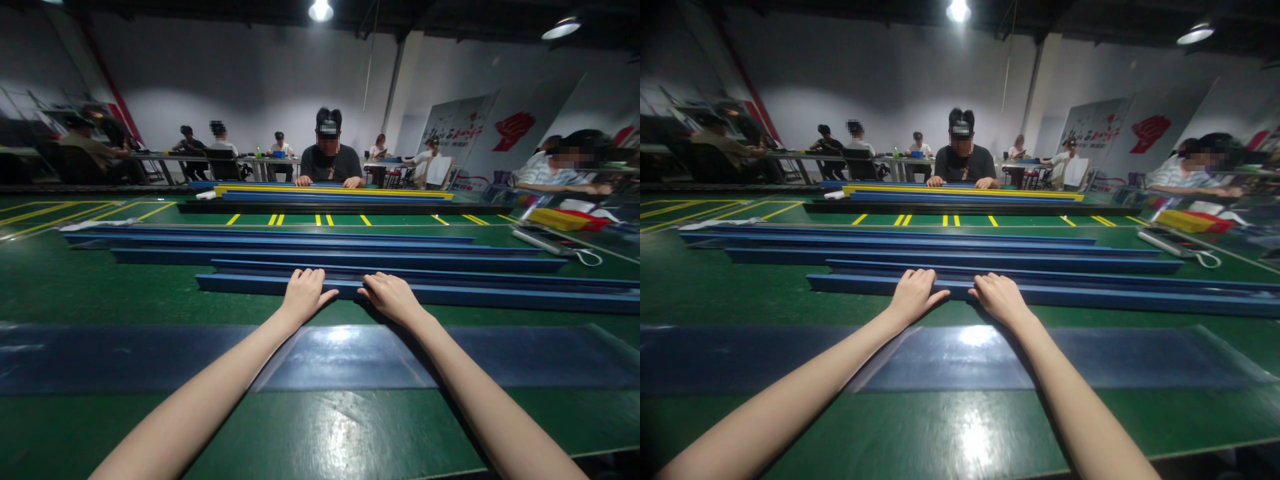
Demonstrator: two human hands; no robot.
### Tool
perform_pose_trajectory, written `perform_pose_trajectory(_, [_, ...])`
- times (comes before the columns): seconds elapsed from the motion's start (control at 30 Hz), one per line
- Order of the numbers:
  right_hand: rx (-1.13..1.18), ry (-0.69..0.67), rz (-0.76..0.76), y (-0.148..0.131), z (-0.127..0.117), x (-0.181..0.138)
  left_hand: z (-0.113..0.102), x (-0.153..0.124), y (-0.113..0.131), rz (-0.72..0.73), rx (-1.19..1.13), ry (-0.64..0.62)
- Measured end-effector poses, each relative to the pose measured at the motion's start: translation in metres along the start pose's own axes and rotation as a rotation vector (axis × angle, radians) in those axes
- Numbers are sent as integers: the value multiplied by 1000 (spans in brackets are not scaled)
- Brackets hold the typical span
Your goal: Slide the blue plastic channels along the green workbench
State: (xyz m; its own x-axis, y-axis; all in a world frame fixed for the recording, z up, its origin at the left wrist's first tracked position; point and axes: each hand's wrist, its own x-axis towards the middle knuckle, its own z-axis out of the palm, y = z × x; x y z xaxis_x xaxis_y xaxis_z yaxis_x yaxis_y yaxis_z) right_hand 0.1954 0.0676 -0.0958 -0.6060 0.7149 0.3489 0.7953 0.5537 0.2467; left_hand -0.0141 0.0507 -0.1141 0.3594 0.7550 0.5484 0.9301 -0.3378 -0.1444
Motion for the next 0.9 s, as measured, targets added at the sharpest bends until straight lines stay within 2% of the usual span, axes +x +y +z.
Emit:
perform_pose_trajectory(0.23, [7,-4,15,-1,-2,0,1,0,0,1,0,4])
perform_pose_trajectory(0.57, [-12,97,-11,2,-1,0,-4,-1,0,-24,8,46])
perform_pose_trajectory(0.9, [-13,115,-19,1,-2,0,0,0,-1,-27,17,33])
